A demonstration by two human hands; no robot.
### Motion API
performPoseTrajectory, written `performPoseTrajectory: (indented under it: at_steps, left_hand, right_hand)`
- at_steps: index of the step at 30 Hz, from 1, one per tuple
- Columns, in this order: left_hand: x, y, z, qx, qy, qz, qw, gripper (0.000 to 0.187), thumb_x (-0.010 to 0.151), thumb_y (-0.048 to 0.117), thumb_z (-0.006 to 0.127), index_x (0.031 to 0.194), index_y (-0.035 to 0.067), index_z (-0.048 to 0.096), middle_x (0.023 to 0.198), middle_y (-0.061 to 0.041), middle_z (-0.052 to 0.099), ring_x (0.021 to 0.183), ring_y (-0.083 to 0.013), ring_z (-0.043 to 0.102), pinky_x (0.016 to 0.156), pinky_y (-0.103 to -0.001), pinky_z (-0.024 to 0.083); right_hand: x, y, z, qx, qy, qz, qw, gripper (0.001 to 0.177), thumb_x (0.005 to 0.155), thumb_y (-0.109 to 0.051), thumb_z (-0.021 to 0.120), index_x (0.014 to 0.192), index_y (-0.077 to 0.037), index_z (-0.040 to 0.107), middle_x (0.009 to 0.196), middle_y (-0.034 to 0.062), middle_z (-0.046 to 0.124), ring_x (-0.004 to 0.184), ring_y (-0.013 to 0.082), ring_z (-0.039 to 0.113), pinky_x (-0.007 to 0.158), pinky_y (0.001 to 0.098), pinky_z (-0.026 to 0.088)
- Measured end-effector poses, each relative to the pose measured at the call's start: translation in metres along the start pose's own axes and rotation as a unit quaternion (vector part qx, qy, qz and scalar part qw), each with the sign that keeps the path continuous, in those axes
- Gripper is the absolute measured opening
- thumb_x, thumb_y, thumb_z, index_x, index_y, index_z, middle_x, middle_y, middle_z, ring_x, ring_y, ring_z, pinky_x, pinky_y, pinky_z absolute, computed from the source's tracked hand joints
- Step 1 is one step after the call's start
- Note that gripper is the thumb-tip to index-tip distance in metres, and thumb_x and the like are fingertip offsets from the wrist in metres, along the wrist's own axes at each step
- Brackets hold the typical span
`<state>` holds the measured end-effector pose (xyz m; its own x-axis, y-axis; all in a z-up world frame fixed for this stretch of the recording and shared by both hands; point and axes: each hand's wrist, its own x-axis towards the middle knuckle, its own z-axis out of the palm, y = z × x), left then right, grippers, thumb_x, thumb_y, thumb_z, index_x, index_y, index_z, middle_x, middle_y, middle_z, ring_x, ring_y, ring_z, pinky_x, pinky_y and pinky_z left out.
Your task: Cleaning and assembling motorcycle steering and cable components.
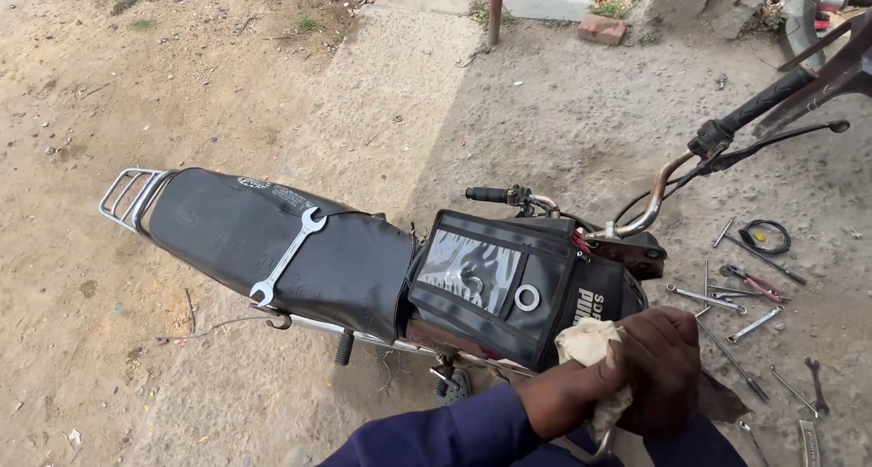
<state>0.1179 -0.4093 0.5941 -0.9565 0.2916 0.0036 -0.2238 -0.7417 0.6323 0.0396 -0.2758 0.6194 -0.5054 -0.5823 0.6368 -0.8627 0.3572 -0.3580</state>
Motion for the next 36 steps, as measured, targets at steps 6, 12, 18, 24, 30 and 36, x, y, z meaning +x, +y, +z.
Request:
performPoseTrajectory:
  at_steps: [6, 12, 18, 24, 30, 36]
  left_hand:
    - [-0.002, 0.053, 0.008, 0.561, -0.187, -0.07, 0.803, 0.049, 0.09, 0.049, 0.077, 0.117, 0.008, 0.07, 0.112, -0.014, 0.074, 0.106, -0.0267, 0.068, 0.091, -0.04, 0.055]
    - [0.0, 0.088, 0.037, 0.648, -0.157, -0.101, 0.738, 0.07, 0.083, 0.051, 0.076, 0.145, 0.024, 0.059, 0.143, -0.01, 0.064, 0.116, -0.0312, 0.07, 0.093, -0.046, 0.055]
    - [0.017, 0.028, 0.013, 0.307, -0.135, -0.117, 0.935, 0.123, 0.087, 0.079, 0.06, 0.167, 0.008, -0.001, 0.171, -0.023, 0.02, 0.151, -0.0339, 0.039, 0.112, -0.044, 0.042]
    - [0.048, -0.006, 0.003, 0.137, 0.119, -0.273, 0.945, 0.125, 0.08, 0.093, 0.035, 0.164, 0.003, 0.011, 0.158, -0.034, 0.042, 0.146, -0.0324, 0.044, 0.118, -0.041, 0.033]
    - [0.056, -0.008, 0.017, -0.191, 0.205, -0.312, 0.908, 0.129, 0.087, 0.093, 0.036, 0.156, -0.015, 0.022, 0.152, -0.042, 0.048, 0.121, -0.0395, 0.066, 0.102, -0.046, 0.054]
    - [0.043, -0.011, 0.036, -0.092, 0.124, -0.253, 0.955, 0.119, 0.08, 0.089, 0.039, 0.152, -0.005, 0.028, 0.153, -0.028, 0.046, 0.114, -0.0365, 0.066, 0.093, -0.048, 0.054]
  right_hand:
    - [-0.019, 0.009, -0.017, 0.056, -0.13, 0.171, 0.975, 0.041, 0.098, -0.027, 0.049, 0.066, -0.009, 0.066, 0.062, 0.0074, 0.064, 0.061, 0.0262, 0.061, 0.078, 0.0424, 0.046]
    - [-0.091, 0.036, -0.035, 0.254, -0.145, 0.713, 0.638, 0.052, 0.104, -0.041, 0.05, 0.088, 0.004, 0.071, 0.075, 0.0184, 0.072, 0.068, 0.0264, 0.07, 0.069, 0.0413, 0.057]
    - [-0.102, -0.014, -0.034, 0.564, -0.124, 0.685, 0.445, 0.039, 0.085, -0.012, 0.077, 0.123, -0.009, 0.068, 0.099, 0.0102, 0.078, 0.083, 0.0215, 0.078, 0.072, 0.0372, 0.064]
    - [-0.096, -0.031, -0.022, 0.113, -0.237, 0.43, 0.864, 0.028, 0.077, -0.022, 0.077, 0.1, -0.007, 0.073, 0.08, 0.011, 0.076, 0.075, 0.0288, 0.076, 0.066, 0.0429, 0.06]
    - [-0.095, -0.022, -0.049, -0.05, -0.089, 0.273, 0.957, 0.033, 0.071, -0.033, 0.082, 0.087, -0.005, 0.073, 0.069, 0.0131, 0.069, 0.06, 0.0324, 0.068, 0.053, 0.0457, 0.053]
    - [-0.147, 0.001, -0.079, 0.128, 0.239, 0.519, 0.811, 0.022, 0.108, -0.014, 0.06, 0.103, 0.004, 0.071, 0.078, 0.0077, 0.073, 0.07, 0.0112, 0.068, 0.063, 0.0279, 0.052]
